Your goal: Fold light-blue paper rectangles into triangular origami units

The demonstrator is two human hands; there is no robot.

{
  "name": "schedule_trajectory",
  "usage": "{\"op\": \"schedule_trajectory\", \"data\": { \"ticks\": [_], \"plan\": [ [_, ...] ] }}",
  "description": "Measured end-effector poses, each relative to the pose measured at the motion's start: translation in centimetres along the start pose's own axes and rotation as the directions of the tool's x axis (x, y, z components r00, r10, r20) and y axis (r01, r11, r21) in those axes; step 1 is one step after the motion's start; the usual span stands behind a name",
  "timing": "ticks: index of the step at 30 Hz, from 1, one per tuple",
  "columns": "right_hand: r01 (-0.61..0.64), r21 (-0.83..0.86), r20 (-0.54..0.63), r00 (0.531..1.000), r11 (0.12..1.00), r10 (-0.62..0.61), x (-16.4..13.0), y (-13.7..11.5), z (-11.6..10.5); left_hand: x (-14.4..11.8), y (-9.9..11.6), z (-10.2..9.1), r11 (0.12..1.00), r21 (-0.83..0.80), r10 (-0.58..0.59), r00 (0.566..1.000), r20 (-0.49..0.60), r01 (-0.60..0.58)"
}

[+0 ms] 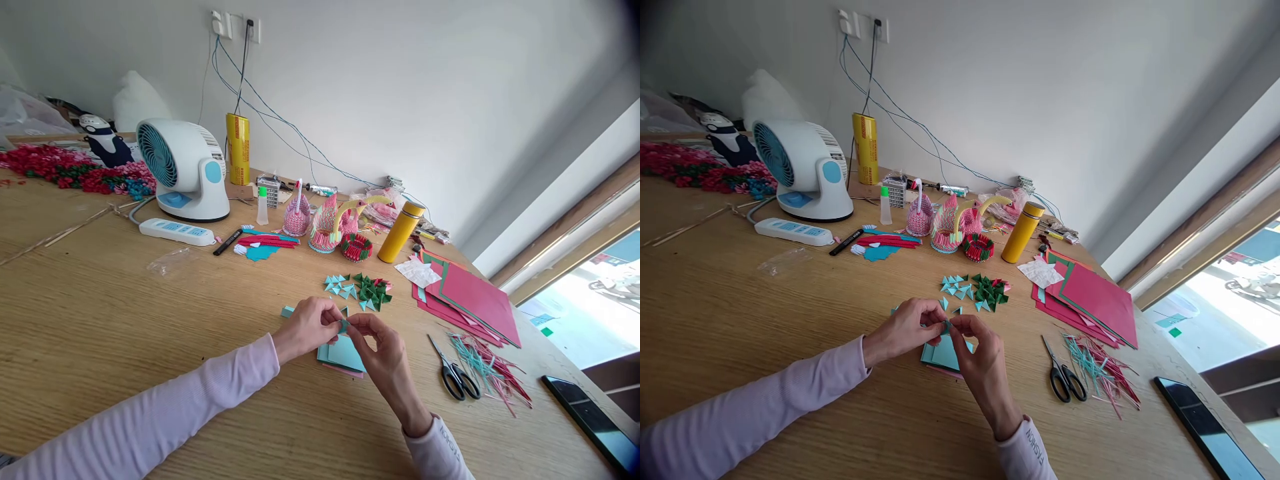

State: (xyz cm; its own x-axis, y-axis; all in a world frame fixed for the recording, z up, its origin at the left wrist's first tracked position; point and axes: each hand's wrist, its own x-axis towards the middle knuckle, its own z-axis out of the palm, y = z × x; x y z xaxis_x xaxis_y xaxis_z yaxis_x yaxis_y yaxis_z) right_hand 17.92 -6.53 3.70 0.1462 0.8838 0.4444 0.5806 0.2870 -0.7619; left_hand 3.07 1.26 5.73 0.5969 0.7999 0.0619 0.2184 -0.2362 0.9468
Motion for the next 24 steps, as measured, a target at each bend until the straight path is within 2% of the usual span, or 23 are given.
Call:
{"op": "schedule_trajectory", "data": {
  "ticks": [4,9,17,24],
  "plan": [
    [-0.090,0.113,-0.005,0.996,0.990,0.091,0.0,0.0,-0.1,-0.2,-0.1,0.5,0.999,-0.034,0.006,0.999,-0.037,-0.007],
    [-0.140,0.140,-0.021,0.989,0.980,0.145,0.1,-0.2,0.0,-0.6,-0.1,0.9,1.000,-0.015,0.023,1.000,-0.008,-0.023],
    [-0.129,0.160,-0.032,0.990,0.979,0.135,0.0,0.0,0.0,-0.7,-0.5,1.2,0.985,-0.173,0.019,0.999,-0.028,-0.023],
    [-0.075,0.074,-0.029,0.997,0.994,0.077,0.1,0.2,-0.1,-0.8,-0.3,1.0,0.955,-0.284,-0.075,0.997,0.031,0.080]
  ]
}}
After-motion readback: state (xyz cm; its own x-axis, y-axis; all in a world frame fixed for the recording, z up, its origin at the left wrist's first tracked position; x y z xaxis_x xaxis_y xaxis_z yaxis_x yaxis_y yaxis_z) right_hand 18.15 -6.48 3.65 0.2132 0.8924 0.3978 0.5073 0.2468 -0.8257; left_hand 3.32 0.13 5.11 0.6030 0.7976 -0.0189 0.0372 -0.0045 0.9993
